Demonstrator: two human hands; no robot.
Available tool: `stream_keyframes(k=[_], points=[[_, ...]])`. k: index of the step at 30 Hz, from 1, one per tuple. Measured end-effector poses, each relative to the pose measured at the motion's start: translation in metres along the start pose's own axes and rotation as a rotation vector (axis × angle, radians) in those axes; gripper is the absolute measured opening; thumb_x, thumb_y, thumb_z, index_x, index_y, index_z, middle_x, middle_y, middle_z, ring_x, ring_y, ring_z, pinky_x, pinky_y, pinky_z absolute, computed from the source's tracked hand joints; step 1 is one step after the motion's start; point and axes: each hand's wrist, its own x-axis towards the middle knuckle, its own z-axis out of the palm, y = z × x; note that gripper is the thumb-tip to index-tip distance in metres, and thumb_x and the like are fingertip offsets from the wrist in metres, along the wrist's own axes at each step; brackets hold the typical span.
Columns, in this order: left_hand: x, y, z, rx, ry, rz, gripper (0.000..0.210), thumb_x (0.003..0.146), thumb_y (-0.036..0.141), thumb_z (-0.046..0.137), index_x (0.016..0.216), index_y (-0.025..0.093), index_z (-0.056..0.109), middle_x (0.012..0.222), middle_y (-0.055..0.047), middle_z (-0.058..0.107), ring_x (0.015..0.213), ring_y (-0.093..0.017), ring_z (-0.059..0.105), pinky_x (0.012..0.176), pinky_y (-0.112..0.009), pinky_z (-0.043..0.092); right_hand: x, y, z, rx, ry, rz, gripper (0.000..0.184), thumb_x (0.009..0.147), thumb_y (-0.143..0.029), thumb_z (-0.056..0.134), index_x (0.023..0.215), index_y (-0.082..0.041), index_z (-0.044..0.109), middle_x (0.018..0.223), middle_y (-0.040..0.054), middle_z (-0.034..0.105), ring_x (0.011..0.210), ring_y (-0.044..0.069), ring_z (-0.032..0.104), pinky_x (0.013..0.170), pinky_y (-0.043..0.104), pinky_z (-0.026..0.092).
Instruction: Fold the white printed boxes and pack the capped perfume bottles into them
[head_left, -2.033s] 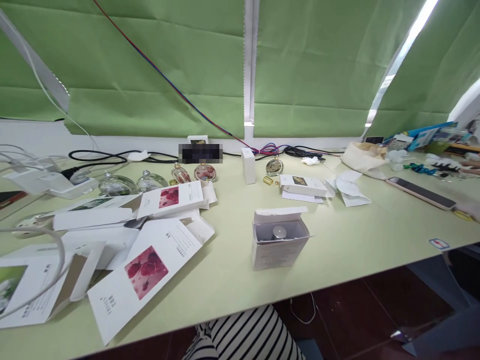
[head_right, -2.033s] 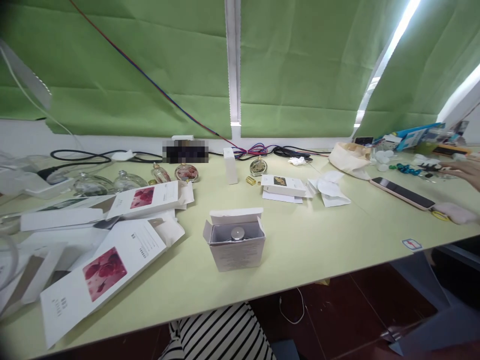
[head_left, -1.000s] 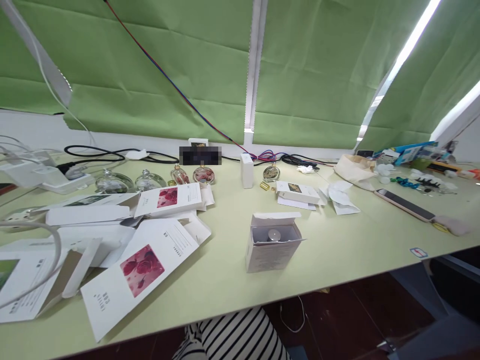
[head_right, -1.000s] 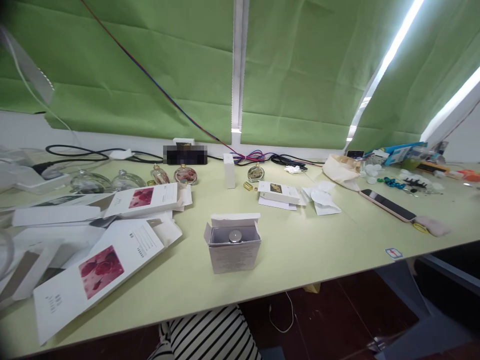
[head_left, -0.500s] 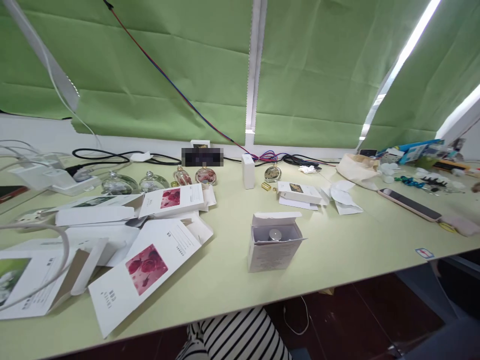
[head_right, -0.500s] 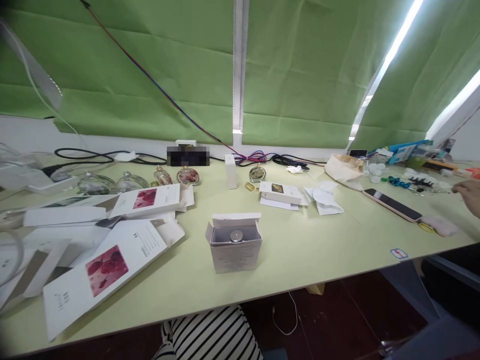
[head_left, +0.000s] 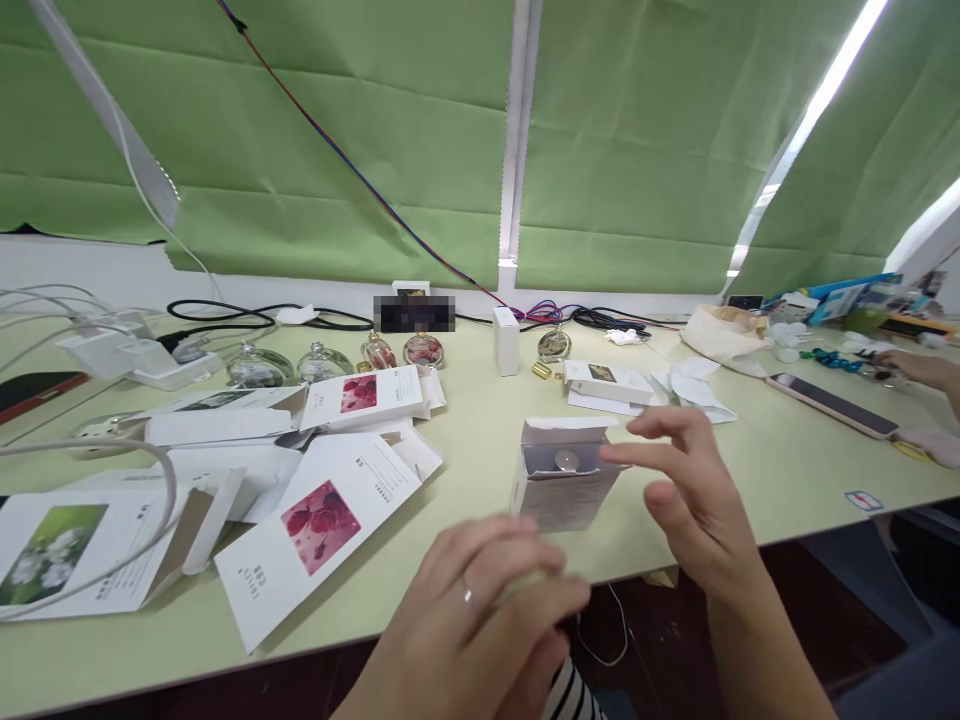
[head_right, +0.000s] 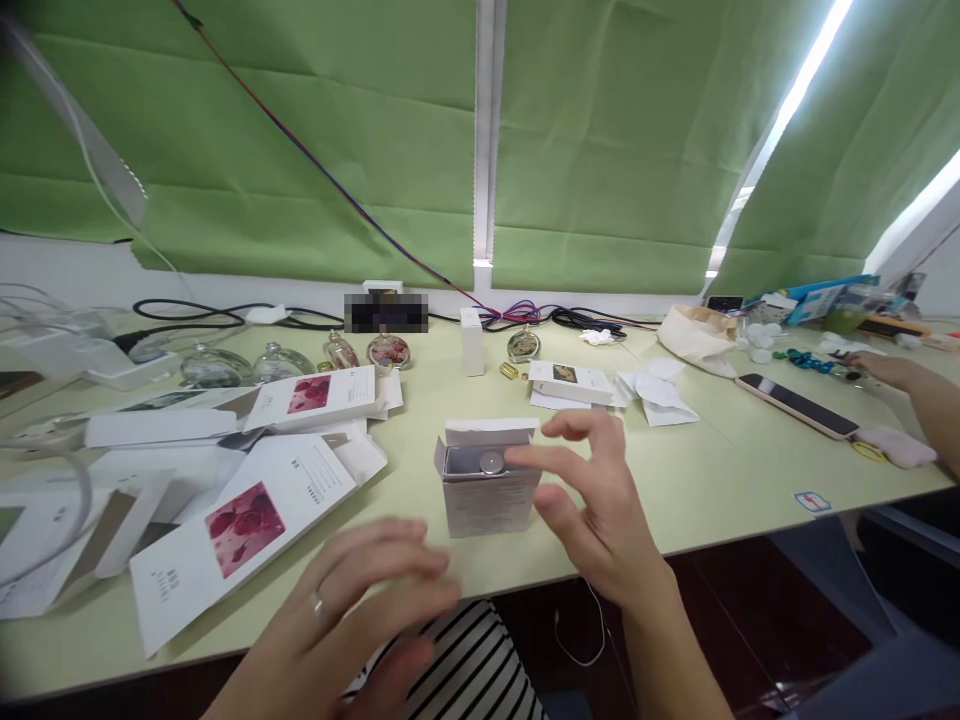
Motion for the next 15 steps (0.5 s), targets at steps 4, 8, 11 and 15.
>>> stream_keyframes(k=[4,8,11,15], points=[[0.043,-0.016,0.015,0.113,-0.009,-0.135,0.033,0.087,0.015,0.05,0.119,0.023,0.047,0.137,-0.011,0.038,0.129,-0.029,0.038,0.101,-0.049,0.04,0.022,0.017,0.011,0.018,-0.167,0.087,0.022,0.091,-0.039,0.044,0.097,-0.027,0.062,0.114,0.0075,0.042,0.104,0.022,0.049,0.083,0.037,0.046],[0.071,-0.039,0.015,-0.066,-0.185,-0.365,0.024,0.089,0.023,0.049,0.113,0.025,0.046,0.123,-0.008,0.048,0.103,-0.023,0.057,0.083,-0.04,0.052,0.029,0.029,0.021,0.068,-0.309,0.157,0.018,0.088,-0.041,0.051,0.091,-0.023,0.053,0.104,0.0073,0.055,0.093,0.02,0.055,0.066,0.029,0.047],[0.086,-0.055,0.012,-0.087,-0.173,-0.359,0.017,0.086,0.012,0.049,0.1,0.021,0.05,0.104,-0.005,0.053,0.095,-0.02,0.058,0.083,-0.036,0.05,0.045,0.047,0.034,0.081,-0.273,0.065,0.019,0.086,-0.039,0.054,0.081,-0.022,0.046,0.075,0.0007,0.055,0.066,0.015,0.052,0.056,0.026,0.041],[0.097,-0.077,0.014,-0.007,-0.072,-0.428,0.026,0.081,0.006,0.051,0.103,0.02,0.05,0.108,-0.007,0.049,0.091,-0.019,0.058,0.08,-0.035,0.049,0.072,0.073,0.063,0.093,-0.159,-0.118,0.026,0.081,-0.04,0.06,0.074,-0.022,0.042,0.068,-0.0012,0.049,0.06,0.014,0.046,0.053,0.025,0.037]])
